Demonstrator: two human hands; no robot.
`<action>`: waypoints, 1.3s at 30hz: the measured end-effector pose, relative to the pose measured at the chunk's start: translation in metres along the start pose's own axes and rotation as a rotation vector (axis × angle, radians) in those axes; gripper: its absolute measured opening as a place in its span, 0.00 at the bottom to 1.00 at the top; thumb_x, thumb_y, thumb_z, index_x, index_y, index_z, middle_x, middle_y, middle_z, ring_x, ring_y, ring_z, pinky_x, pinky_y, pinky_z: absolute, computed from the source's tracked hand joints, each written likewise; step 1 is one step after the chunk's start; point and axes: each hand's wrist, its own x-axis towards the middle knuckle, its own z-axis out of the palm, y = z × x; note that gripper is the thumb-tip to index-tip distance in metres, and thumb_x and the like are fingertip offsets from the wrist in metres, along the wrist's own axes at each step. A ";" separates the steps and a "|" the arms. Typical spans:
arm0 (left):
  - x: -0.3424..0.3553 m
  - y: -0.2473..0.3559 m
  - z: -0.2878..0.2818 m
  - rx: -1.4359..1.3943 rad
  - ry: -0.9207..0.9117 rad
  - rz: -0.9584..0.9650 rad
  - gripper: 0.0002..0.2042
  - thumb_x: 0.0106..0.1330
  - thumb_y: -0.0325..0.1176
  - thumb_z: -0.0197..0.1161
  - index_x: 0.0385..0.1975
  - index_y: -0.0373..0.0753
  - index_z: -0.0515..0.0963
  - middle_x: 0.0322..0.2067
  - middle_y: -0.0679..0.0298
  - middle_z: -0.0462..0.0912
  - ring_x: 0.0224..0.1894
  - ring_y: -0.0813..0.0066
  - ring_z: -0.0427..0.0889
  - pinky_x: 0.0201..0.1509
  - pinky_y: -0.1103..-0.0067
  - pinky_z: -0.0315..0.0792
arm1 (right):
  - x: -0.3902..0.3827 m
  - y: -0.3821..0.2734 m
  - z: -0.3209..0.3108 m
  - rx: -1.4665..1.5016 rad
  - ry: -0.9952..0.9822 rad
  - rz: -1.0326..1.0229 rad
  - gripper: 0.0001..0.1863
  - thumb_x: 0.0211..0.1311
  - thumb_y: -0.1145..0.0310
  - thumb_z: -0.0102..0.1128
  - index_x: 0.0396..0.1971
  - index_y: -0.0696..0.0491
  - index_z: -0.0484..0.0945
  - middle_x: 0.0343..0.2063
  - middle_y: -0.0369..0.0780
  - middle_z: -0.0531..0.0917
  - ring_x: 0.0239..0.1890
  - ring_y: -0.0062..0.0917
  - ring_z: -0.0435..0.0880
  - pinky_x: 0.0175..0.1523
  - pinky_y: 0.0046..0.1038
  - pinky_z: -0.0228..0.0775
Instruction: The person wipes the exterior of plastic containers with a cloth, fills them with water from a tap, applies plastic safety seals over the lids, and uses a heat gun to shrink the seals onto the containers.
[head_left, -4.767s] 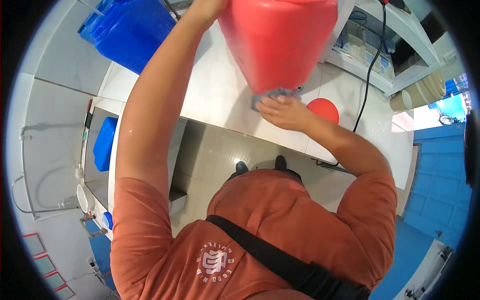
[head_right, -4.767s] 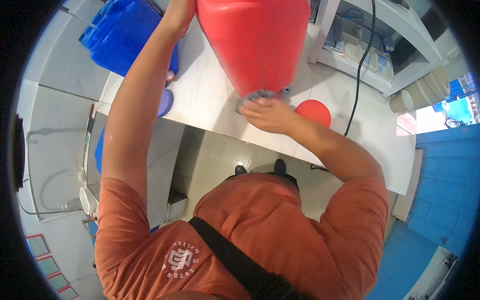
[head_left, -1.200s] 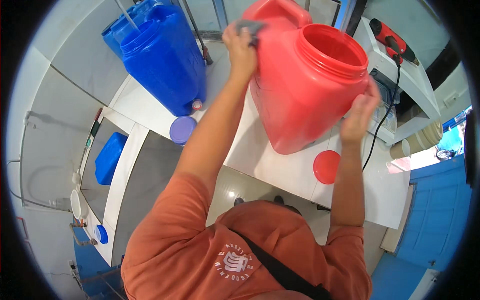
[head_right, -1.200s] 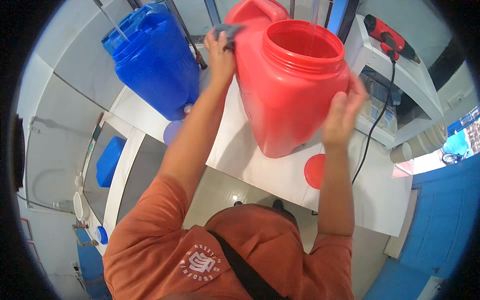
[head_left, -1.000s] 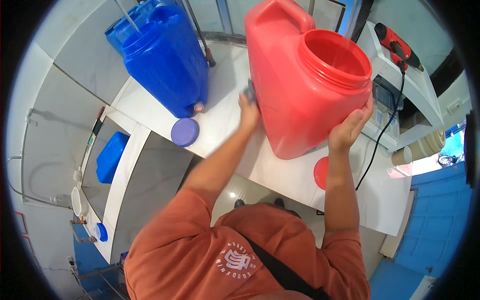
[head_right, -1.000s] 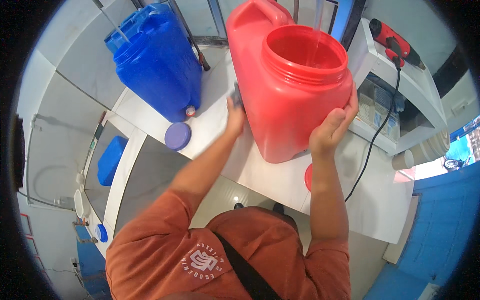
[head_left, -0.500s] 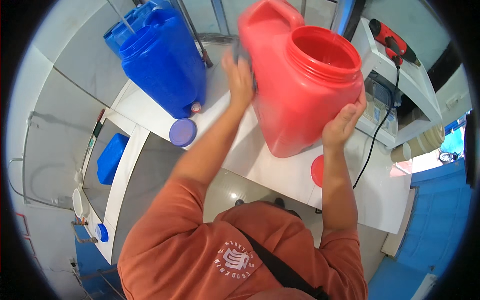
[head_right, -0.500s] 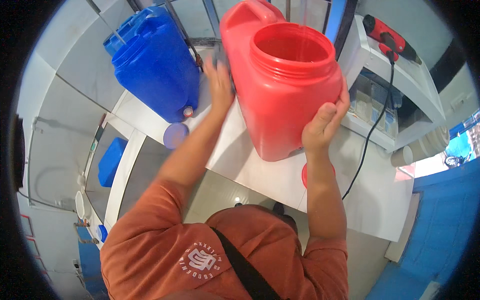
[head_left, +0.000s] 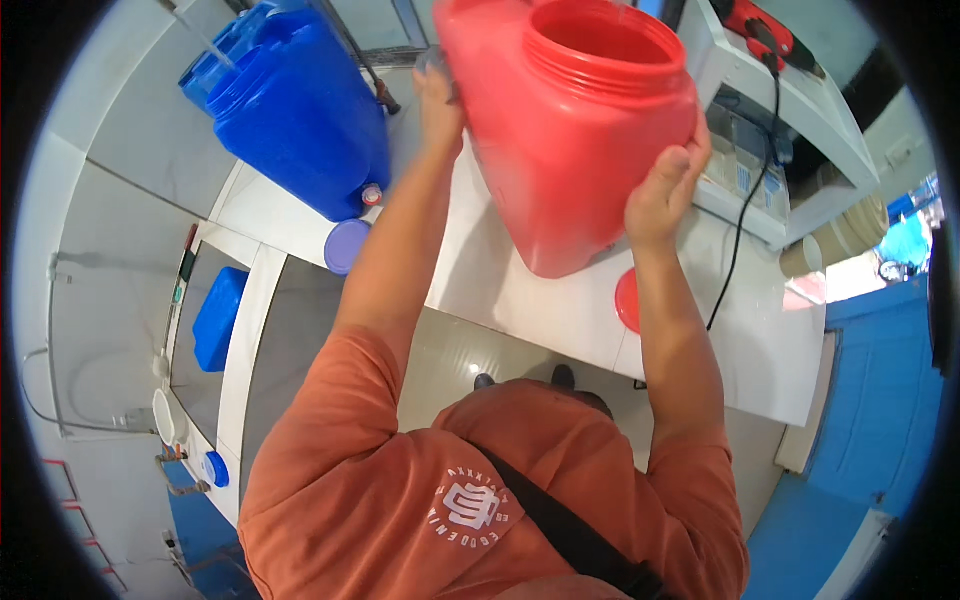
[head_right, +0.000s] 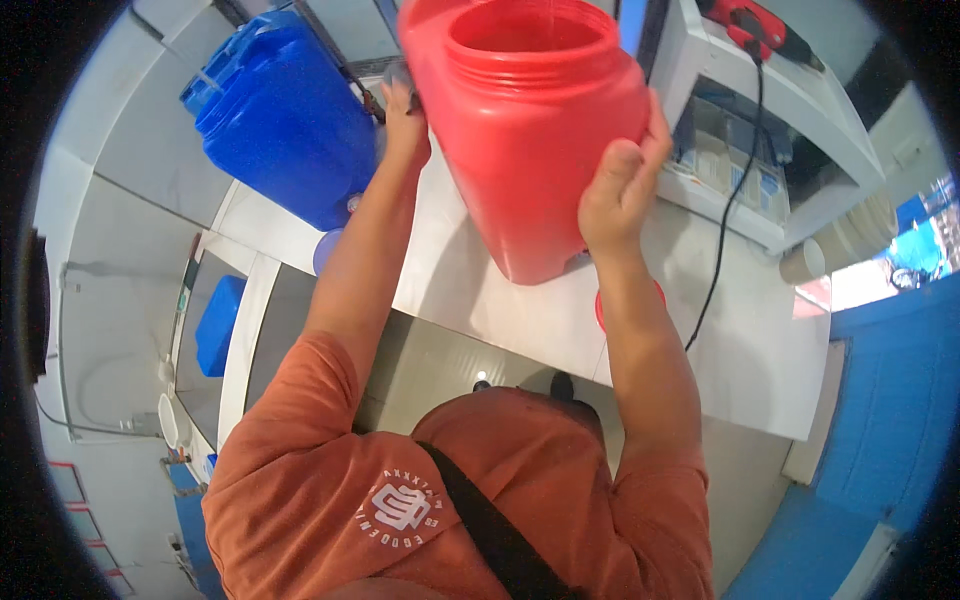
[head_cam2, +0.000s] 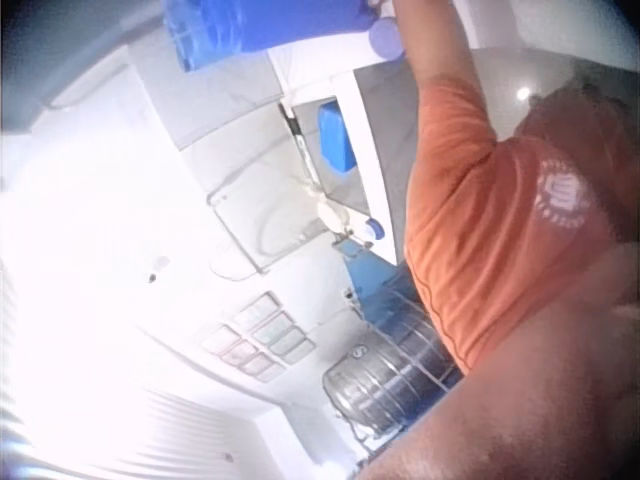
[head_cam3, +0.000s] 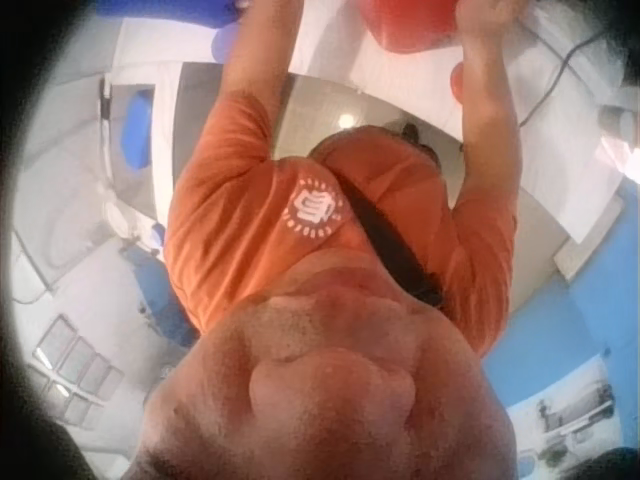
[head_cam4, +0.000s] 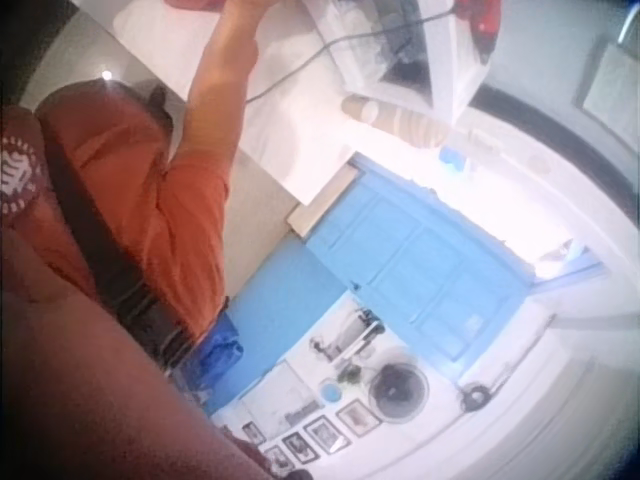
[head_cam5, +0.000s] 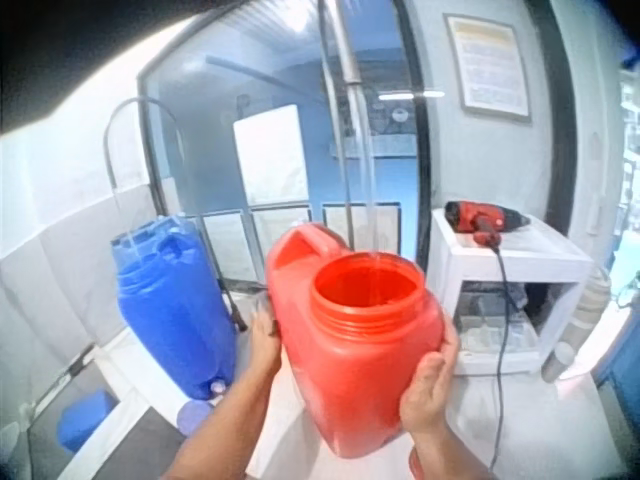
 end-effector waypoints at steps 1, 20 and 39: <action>-0.018 -0.021 -0.001 0.068 -0.034 -0.110 0.24 0.77 0.42 0.47 0.65 0.32 0.63 0.60 0.47 0.65 0.64 0.53 0.65 0.70 0.64 0.58 | 0.001 0.002 -0.002 0.015 -0.030 -0.001 0.35 0.81 0.49 0.37 0.70 0.65 0.56 0.67 0.52 0.65 0.67 0.36 0.67 0.71 0.36 0.57; -0.193 0.150 0.043 0.526 -0.284 0.615 0.41 0.70 0.63 0.52 0.69 0.31 0.62 0.76 0.45 0.48 0.78 0.46 0.40 0.77 0.55 0.38 | -0.034 -0.085 -0.096 0.489 -0.133 0.574 0.29 0.76 0.69 0.49 0.72 0.59 0.54 0.60 0.45 0.72 0.50 0.24 0.80 0.54 0.28 0.75; -0.128 0.111 0.073 0.181 -0.060 0.412 0.46 0.67 0.60 0.61 0.74 0.36 0.47 0.68 0.53 0.63 0.66 0.61 0.67 0.73 0.66 0.60 | -0.010 -0.007 -0.083 0.165 -0.225 0.293 0.26 0.72 0.60 0.55 0.64 0.58 0.68 0.56 0.53 0.77 0.60 0.46 0.76 0.65 0.36 0.65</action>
